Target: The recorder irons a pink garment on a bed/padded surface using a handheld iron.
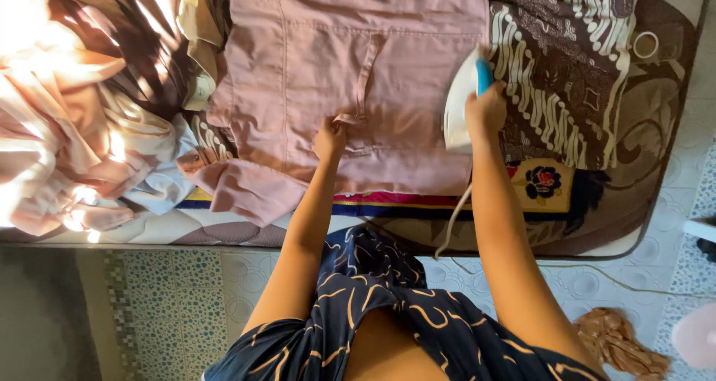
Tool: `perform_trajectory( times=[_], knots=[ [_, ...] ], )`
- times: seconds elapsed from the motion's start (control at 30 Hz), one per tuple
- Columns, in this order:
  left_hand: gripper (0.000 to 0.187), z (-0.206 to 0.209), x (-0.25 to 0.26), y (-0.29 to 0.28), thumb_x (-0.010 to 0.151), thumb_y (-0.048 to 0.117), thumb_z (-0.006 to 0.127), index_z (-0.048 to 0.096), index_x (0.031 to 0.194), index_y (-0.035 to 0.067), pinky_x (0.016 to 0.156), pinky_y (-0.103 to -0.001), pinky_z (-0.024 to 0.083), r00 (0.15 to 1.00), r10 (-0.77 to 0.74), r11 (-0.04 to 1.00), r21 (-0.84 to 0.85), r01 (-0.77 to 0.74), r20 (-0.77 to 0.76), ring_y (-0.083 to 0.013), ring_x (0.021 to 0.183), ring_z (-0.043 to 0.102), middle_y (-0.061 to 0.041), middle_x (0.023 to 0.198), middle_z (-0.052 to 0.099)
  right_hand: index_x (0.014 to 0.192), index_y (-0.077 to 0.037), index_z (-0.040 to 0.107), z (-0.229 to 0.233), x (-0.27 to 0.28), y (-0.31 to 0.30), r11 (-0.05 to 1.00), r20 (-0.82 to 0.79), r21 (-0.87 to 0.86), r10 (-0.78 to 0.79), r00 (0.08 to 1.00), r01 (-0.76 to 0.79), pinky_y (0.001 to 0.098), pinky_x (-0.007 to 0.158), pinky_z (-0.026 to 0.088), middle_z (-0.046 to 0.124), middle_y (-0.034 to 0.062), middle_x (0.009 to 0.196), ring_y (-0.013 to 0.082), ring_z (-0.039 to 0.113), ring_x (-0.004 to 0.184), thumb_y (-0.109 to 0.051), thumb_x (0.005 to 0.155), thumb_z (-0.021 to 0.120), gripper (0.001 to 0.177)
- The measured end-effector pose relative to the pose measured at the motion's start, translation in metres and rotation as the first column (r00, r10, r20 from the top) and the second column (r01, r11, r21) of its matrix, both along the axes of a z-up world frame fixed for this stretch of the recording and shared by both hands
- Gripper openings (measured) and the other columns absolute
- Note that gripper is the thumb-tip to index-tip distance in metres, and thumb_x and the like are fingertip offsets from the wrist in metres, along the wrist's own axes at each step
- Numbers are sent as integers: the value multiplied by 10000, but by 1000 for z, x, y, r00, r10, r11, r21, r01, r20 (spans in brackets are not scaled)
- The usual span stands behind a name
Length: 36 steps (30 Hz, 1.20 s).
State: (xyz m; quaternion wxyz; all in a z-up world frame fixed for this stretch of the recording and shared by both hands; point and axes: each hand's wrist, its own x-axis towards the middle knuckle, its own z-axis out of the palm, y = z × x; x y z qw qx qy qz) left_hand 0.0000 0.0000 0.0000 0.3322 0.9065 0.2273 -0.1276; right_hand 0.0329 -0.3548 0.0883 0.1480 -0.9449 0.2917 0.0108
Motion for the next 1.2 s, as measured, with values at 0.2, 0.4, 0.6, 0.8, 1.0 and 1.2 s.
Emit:
perform_trajectory(
  times=[0.2,0.4,0.6,0.8,1.0,1.2],
  knots=[
    [366,17,10,17,1023,409,576,707,1206,120,732,-329,528,990,111,859,-493,-140,-89,-196,830,682,-92,898,734,1238,-16,522,17,11,8,930,-137,302,-174,975,209,403,613,618,710,208,1011,307,776,762,-207,921,649,391],
    [307,-1,-14,37,1123,247,507,691,1173,7,740,-248,515,978,158,614,-789,12,139,-95,846,598,-38,954,683,1109,17,597,-25,36,-3,989,51,102,103,993,-108,490,754,598,715,228,1017,391,724,892,-249,879,763,389],
    [251,-6,-12,41,1091,182,529,676,1185,2,811,-231,516,979,112,608,-791,69,171,-94,925,623,-40,1017,696,1142,-6,601,-5,18,22,988,-84,155,22,996,-9,516,808,580,712,254,1049,428,713,952,-272,846,733,420],
    [243,7,-12,38,1064,186,536,670,1149,1,800,-260,552,979,201,446,-893,-59,36,-115,901,659,-38,999,708,1104,10,628,-5,26,14,975,-35,216,58,998,-49,512,844,571,716,253,1056,429,707,975,-295,862,732,402],
    [275,2,-7,45,1077,243,522,673,1144,24,808,-250,563,962,267,329,-932,-154,-65,-99,891,666,-18,998,708,1256,27,575,-44,4,78,946,46,296,124,991,-132,535,845,538,685,286,1105,457,673,1016,-277,814,759,567],
    [280,-10,-8,47,1096,252,533,670,1151,14,810,-250,550,960,274,274,-953,-129,-52,-98,914,655,-16,1015,705,1314,-21,557,47,57,123,947,-117,321,45,992,-5,528,898,542,690,258,1162,438,681,1068,-285,895,687,512]
  ],
)
